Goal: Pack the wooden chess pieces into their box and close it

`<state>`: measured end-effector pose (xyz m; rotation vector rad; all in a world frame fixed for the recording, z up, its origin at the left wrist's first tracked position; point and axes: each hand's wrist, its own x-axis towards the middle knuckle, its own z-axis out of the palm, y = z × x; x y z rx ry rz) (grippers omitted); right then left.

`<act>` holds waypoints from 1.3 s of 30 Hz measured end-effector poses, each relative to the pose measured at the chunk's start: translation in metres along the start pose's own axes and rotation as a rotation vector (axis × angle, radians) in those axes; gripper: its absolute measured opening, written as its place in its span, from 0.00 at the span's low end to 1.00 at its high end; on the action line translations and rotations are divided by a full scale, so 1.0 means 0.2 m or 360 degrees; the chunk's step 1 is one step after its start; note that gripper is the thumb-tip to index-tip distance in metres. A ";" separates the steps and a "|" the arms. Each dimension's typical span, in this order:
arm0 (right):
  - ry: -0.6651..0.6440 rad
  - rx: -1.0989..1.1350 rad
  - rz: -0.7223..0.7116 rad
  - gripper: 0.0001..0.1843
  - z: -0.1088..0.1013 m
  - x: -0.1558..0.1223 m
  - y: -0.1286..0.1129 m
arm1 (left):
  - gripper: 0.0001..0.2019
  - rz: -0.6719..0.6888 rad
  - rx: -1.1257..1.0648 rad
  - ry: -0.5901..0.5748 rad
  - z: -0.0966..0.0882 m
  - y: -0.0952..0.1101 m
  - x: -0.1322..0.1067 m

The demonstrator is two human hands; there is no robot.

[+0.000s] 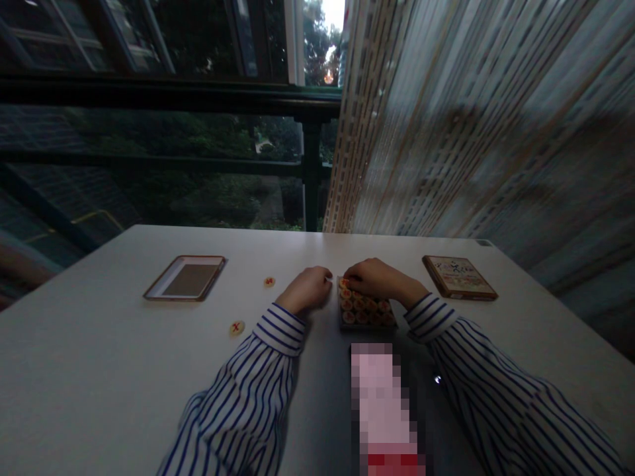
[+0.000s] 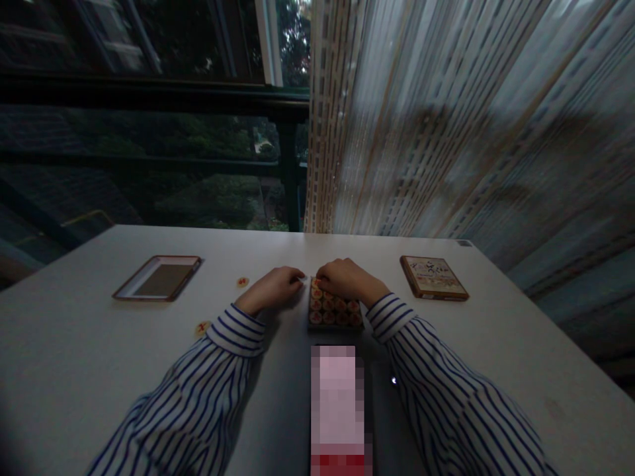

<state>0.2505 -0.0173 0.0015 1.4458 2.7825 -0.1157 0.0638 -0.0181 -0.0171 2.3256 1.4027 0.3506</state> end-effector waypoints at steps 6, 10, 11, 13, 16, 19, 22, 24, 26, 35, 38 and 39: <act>0.0082 0.0024 -0.0010 0.16 -0.02 -0.03 -0.01 | 0.18 0.0004 0.0009 0.0025 -0.01 0.00 0.00; 0.0193 0.0007 0.0011 0.15 -0.05 -0.08 -0.02 | 0.18 0.0007 0.0002 0.0062 -0.02 0.00 0.00; 0.0225 0.0009 0.0027 0.15 -0.06 -0.10 -0.03 | 0.18 0.0011 0.0000 0.0072 -0.02 0.00 0.00; 0.0296 0.0028 0.0066 0.15 -0.07 -0.14 -0.03 | 0.18 0.0016 -0.0004 0.0093 -0.03 0.01 0.00; 0.0407 0.0083 0.0144 0.15 -0.08 -0.22 -0.04 | 0.18 0.0024 -0.0007 0.0106 -0.04 0.02 -0.01; 0.0492 0.0121 0.0244 0.14 -0.06 -0.30 -0.03 | 0.18 0.0029 0.0000 0.0087 -0.04 0.03 -0.01; 0.0614 0.0162 0.0386 0.14 0.01 -0.37 0.00 | 0.18 0.0037 0.0003 0.0087 -0.04 0.03 -0.01; 0.0696 0.0245 0.0483 0.14 0.07 -0.41 0.02 | 0.18 0.0042 0.0002 0.0094 -0.04 0.03 -0.01; 0.0783 0.0378 0.0550 0.14 0.13 -0.44 0.04 | 0.18 0.0039 0.0011 0.0103 -0.04 0.03 -0.01; 0.0673 0.0943 0.0664 0.17 0.21 -0.47 0.04 | 0.19 -0.0070 -0.0086 0.0227 -0.01 0.06 -0.09; 0.0607 0.1002 0.0608 0.18 0.19 -0.48 0.03 | 0.20 -0.0104 -0.0248 0.0296 0.04 0.06 -0.17; 0.0589 0.1017 0.0591 0.18 0.19 -0.48 0.03 | 0.20 -0.0110 -0.0315 0.0308 0.06 0.05 -0.19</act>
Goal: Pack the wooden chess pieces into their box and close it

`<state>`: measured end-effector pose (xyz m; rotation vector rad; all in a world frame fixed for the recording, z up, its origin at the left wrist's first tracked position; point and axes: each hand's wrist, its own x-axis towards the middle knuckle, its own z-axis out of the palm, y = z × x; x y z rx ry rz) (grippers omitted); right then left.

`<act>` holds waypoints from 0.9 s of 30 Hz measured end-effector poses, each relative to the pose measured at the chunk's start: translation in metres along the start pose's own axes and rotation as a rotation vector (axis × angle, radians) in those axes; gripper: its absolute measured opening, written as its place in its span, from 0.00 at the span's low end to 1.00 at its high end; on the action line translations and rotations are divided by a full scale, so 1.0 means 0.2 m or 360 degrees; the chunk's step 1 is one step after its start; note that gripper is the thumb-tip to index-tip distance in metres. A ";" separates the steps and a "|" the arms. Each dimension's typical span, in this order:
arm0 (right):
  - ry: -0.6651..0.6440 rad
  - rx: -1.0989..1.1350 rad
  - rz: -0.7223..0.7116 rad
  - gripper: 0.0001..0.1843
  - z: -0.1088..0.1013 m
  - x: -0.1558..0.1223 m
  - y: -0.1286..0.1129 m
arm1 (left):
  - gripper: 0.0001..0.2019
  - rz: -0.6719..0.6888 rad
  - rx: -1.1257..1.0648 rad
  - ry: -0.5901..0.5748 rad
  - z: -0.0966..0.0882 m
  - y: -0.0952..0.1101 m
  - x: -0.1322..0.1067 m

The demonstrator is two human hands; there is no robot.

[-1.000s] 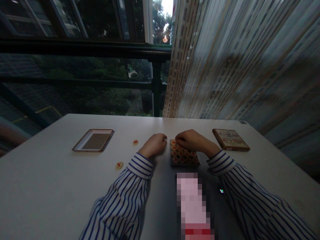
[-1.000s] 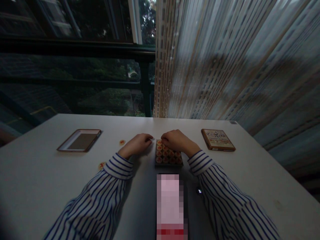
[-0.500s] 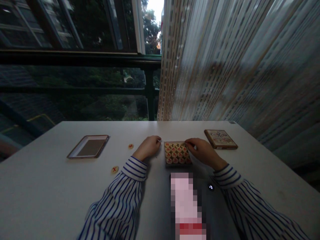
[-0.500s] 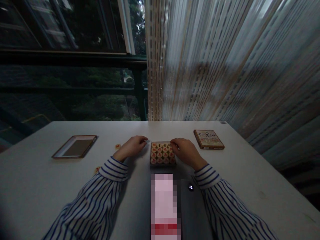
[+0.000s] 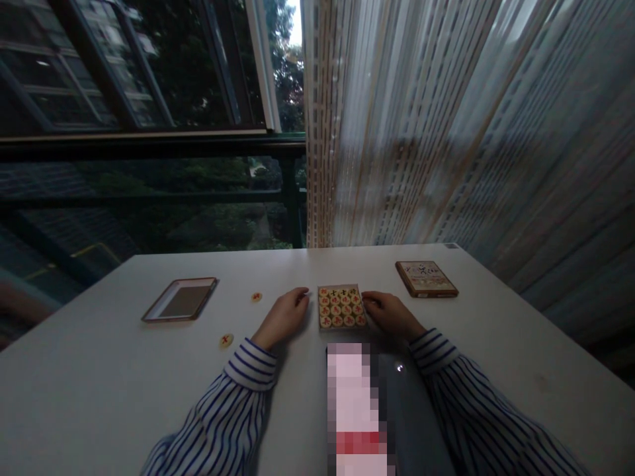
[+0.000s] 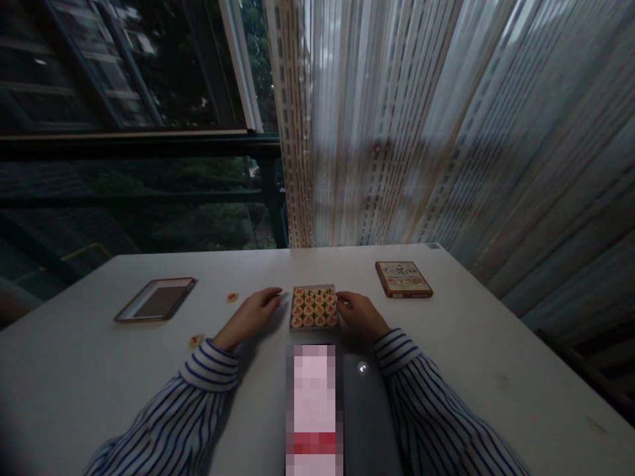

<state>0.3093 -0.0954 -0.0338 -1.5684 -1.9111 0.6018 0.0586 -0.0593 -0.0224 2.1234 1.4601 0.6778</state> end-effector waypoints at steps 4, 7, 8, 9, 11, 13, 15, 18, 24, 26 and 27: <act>-0.0049 0.0011 -0.0010 0.18 0.01 -0.01 -0.01 | 0.20 -0.0122 -0.0326 0.0003 0.06 -0.02 -0.11; -0.0049 0.0020 -0.0033 0.18 0.01 -0.01 0.00 | 0.21 -0.0124 -0.0447 -0.0006 0.10 -0.01 -0.18; -0.0046 0.0027 -0.0035 0.18 0.01 -0.01 0.00 | 0.20 -0.0128 -0.0460 -0.0005 0.11 0.00 -0.20; -0.0044 0.0034 -0.0036 0.18 0.01 -0.01 0.00 | 0.20 -0.0131 -0.0466 -0.0013 0.12 0.01 -0.22; -0.0037 0.0047 -0.0031 0.18 0.01 -0.01 0.00 | 0.19 -0.0138 -0.0482 -0.0011 0.13 0.03 -0.25; -0.0039 0.0062 -0.0034 0.18 0.01 -0.01 0.00 | 0.18 -0.0119 -0.0529 -0.0006 0.15 0.04 -0.27; -0.0045 0.0073 -0.0032 0.18 0.01 -0.01 0.00 | 0.17 -0.0079 -0.0582 -0.0001 0.16 0.05 -0.28; -0.0060 0.0085 -0.0023 0.18 0.01 -0.01 0.00 | 0.16 -0.0052 -0.0604 0.0009 0.17 0.06 -0.29; -0.0041 0.0048 -0.0065 0.18 0.01 -0.01 0.00 | 0.15 -0.0064 -0.0560 0.0048 0.18 0.07 -0.30; -0.0039 0.0030 -0.0051 0.18 0.01 -0.01 0.01 | 0.15 -0.0074 -0.0539 0.0065 0.18 0.07 -0.30; -0.0039 0.0022 -0.0045 0.18 0.01 -0.01 0.01 | 0.15 -0.0080 -0.0531 0.0068 0.18 0.07 -0.30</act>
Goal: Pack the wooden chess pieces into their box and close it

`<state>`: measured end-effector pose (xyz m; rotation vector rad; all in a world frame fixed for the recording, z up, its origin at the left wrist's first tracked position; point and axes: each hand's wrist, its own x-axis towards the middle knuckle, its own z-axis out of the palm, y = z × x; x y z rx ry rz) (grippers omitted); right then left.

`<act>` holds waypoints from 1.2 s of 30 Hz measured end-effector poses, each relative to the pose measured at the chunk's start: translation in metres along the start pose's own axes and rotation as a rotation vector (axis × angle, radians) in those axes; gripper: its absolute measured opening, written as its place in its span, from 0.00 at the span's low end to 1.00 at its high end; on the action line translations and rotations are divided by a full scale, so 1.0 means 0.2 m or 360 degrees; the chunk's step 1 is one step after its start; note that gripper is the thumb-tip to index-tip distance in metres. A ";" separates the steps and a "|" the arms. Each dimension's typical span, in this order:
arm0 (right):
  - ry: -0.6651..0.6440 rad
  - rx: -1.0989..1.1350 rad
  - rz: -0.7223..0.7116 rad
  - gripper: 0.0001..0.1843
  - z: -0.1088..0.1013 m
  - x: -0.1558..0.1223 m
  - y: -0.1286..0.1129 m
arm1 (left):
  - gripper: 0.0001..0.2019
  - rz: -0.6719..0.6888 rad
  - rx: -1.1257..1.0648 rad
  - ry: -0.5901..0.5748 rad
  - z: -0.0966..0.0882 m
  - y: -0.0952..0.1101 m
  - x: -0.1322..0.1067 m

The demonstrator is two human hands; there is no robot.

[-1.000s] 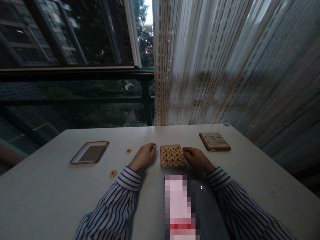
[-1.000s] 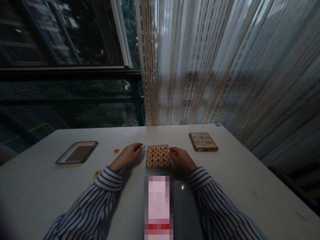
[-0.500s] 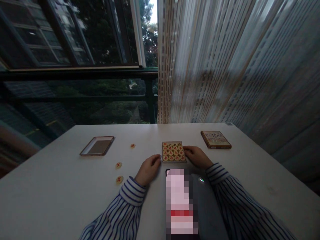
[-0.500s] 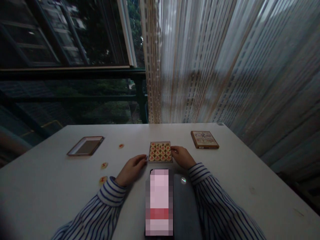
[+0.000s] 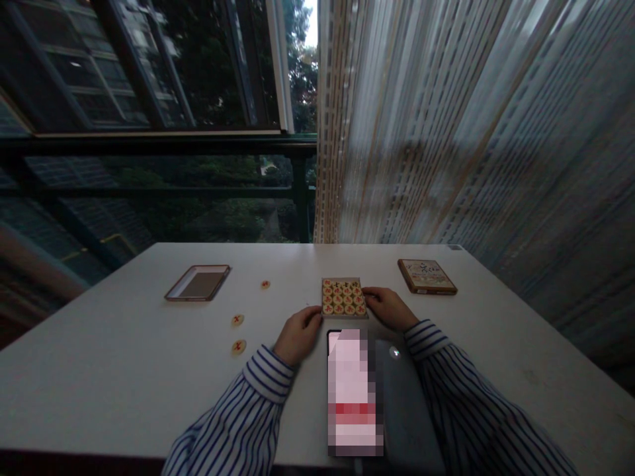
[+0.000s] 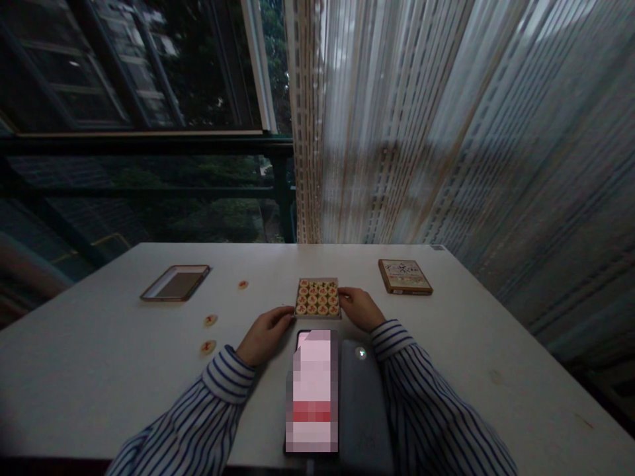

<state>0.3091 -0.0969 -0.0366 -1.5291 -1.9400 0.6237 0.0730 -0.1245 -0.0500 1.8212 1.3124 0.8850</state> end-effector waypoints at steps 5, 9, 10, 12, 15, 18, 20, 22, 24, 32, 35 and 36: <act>-0.0013 -0.0028 0.0010 0.18 0.00 0.00 0.00 | 0.15 0.0000 0.0005 0.0025 0.00 -0.02 0.00; 0.0071 -0.0088 0.0037 0.18 -0.02 0.00 0.01 | 0.16 -0.0031 0.0015 0.0100 -0.01 -0.02 -0.02; 0.0111 -0.0099 0.0055 0.18 -0.02 0.00 0.01 | 0.16 -0.0031 0.0009 0.0123 -0.02 -0.02 -0.03; 0.0196 -0.0088 0.0082 0.18 -0.04 0.00 0.02 | 0.15 -0.0017 -0.0003 0.0164 -0.04 -0.02 -0.04; 0.0299 -0.0016 0.0041 0.17 -0.07 0.01 0.02 | 0.14 0.0003 0.0020 0.0231 -0.07 -0.01 -0.08; 0.0337 0.0066 -0.0008 0.16 -0.10 0.00 -0.01 | 0.13 0.0036 0.0071 0.0301 -0.11 0.00 -0.12; 0.0352 0.0091 -0.0033 0.16 -0.11 0.00 -0.05 | 0.12 0.0061 0.0093 0.0348 -0.15 0.01 -0.15; 0.0363 0.0089 -0.0059 0.15 -0.12 -0.01 -0.09 | 0.12 0.0068 0.0122 0.0409 -0.18 0.02 -0.18; 0.0356 0.0085 -0.0075 0.16 -0.12 -0.02 -0.13 | 0.12 0.0069 0.0157 0.0471 -0.21 0.03 -0.22; 0.0172 0.0030 -0.0156 0.15 -0.07 -0.03 -0.37 | 0.12 0.0076 0.0277 0.0682 -0.34 -0.04 -0.34; 0.0079 0.0046 -0.0258 0.15 -0.02 -0.03 -0.45 | 0.13 0.0028 0.0324 0.0766 -0.39 -0.09 -0.37; 0.0051 0.0045 -0.0295 0.15 0.00 -0.02 -0.47 | 0.13 0.0010 0.0342 0.0790 -0.41 -0.11 -0.38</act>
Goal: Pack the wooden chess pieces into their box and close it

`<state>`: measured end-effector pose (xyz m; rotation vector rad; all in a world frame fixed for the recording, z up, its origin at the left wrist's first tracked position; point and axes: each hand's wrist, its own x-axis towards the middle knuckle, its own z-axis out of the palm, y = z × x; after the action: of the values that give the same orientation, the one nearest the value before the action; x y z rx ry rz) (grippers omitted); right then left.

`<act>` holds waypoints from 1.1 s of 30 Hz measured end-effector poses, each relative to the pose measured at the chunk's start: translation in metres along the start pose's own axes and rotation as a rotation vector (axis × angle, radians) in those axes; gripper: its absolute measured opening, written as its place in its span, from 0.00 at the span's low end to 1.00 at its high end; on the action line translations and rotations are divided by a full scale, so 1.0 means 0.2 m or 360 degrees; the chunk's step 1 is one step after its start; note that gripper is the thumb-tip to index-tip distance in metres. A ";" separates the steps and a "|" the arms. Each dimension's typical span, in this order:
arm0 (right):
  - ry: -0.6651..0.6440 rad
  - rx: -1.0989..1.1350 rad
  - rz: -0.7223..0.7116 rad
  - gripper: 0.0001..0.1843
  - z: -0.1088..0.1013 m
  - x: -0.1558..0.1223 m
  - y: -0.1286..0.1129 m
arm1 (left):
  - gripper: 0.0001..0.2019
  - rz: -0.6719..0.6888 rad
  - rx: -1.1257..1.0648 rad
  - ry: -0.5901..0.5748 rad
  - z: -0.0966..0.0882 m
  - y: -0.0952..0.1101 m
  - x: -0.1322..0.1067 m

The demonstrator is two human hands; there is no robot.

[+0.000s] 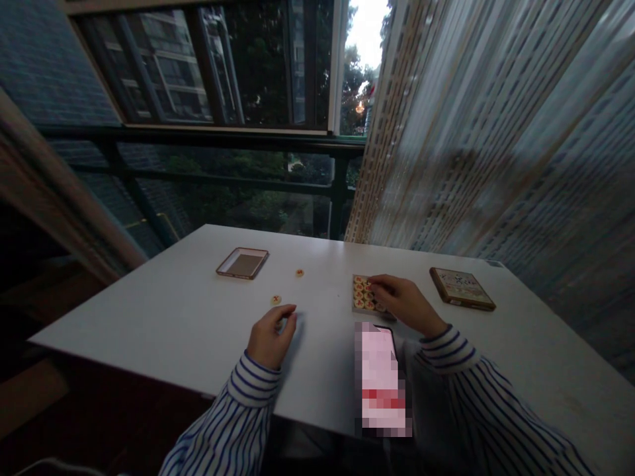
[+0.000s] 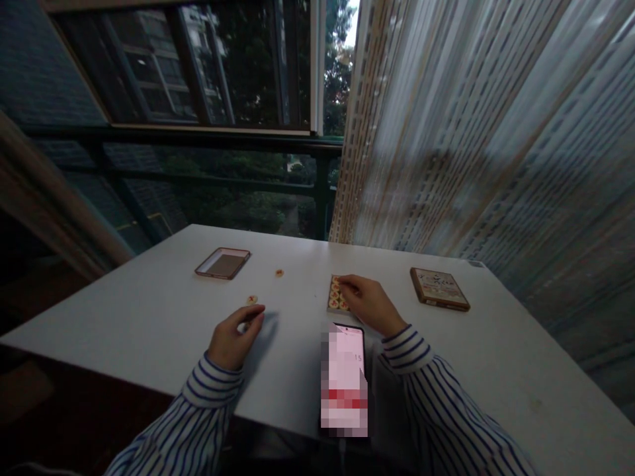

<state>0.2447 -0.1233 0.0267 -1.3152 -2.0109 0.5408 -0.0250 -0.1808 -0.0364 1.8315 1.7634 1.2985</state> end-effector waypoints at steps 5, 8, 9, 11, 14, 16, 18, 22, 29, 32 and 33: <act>-0.0088 -0.0050 -0.0159 0.15 0.10 0.04 -0.07 | 0.13 -0.0005 0.0115 0.0113 -0.07 -0.09 0.01; -0.0129 -0.0163 -0.0252 0.14 0.14 0.06 -0.12 | 0.14 0.0029 0.0154 0.0150 -0.09 -0.15 0.02; -0.0133 -0.0199 -0.0273 0.14 0.16 0.07 -0.14 | 0.14 0.0035 0.0164 0.0163 -0.09 -0.17 0.02; -0.0192 -0.0202 -0.0312 0.14 0.18 0.08 -0.17 | 0.14 0.0029 0.0177 0.0185 -0.08 -0.21 0.02; -0.0296 -0.0200 -0.0325 0.15 0.23 0.10 -0.21 | 0.15 0.0019 0.0180 0.0178 -0.06 -0.27 0.01; -0.0362 -0.0228 -0.0349 0.15 0.27 0.11 -0.23 | 0.16 0.0022 0.0193 0.0182 -0.03 -0.30 0.00; -0.0420 -0.0271 -0.0393 0.16 0.31 0.12 -0.24 | 0.16 0.0051 0.0228 0.0212 -0.01 -0.33 -0.01; -0.0543 -0.0366 -0.0455 0.16 0.41 0.14 -0.26 | 0.17 0.0211 0.0369 0.0162 0.01 -0.36 -0.03; -0.0664 -0.0424 -0.0508 0.16 0.55 0.12 -0.24 | 0.18 0.0331 0.0495 0.0101 0.00 -0.38 -0.03; -0.0656 -0.0426 -0.0521 0.16 0.58 0.10 -0.22 | 0.17 0.0353 0.0495 0.0066 0.00 -0.38 -0.03; -0.0658 -0.0435 -0.0533 0.16 0.59 0.10 -0.22 | 0.17 0.0340 0.0495 0.0073 0.00 -0.38 -0.03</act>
<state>0.1263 -0.1210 -0.0205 -1.0381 -2.6604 0.4126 -0.0721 -0.1702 -0.0942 2.2281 1.9273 1.2002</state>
